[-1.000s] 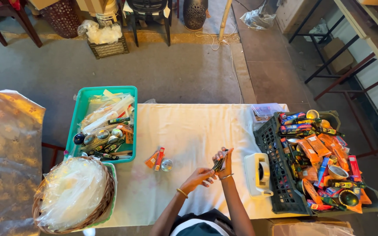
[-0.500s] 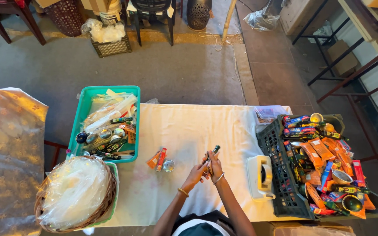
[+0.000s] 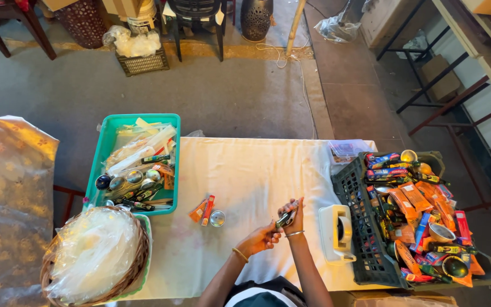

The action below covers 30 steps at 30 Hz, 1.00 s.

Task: The person opens a small metal tin and places it on a white tablecloth. They then pick up several small packaged items, including an orange box and a green tube, and place them into a clear plastic bag. The person handles the items one by one, arranging them inside the bag.

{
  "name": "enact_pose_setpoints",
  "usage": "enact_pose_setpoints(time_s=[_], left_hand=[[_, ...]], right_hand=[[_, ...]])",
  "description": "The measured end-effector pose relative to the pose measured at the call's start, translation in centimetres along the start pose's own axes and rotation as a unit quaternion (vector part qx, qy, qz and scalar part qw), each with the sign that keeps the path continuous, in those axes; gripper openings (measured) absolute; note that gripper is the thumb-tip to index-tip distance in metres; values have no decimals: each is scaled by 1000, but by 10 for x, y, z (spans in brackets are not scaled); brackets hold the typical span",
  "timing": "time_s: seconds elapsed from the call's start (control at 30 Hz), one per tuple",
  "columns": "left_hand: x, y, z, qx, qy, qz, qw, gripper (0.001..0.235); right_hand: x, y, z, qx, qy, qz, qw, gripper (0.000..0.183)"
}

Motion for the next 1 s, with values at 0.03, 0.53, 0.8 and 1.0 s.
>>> enact_pose_setpoints(time_s=[0.03,0.53,0.8,1.0], left_hand=[[-2,-3,-2,-32,-21,55,998,48],[-32,80,13,-306,-208,437,820,71],[-105,43,-70,-382,-434,438,688,64],[-111,38,-82,-327,-460,480,672,46]], right_hand=[[-6,-8,-3,25,-22,15,999,38],[-61,-29,-19,22,-59,-166,984,28],[-29,-15,-22,12,40,-581,813,31],[-56,-36,-69,148,-167,-676,702,52]])
Point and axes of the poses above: each hand's wrist, its own z-axis towards the middle knuckle, its own y-axis out of the back of the hand, x = y × z, the point moved 7 cm from there along z, towards the middle knuckle, and after that the axes turned 7 degrees about -x, right-handed, at the moved point
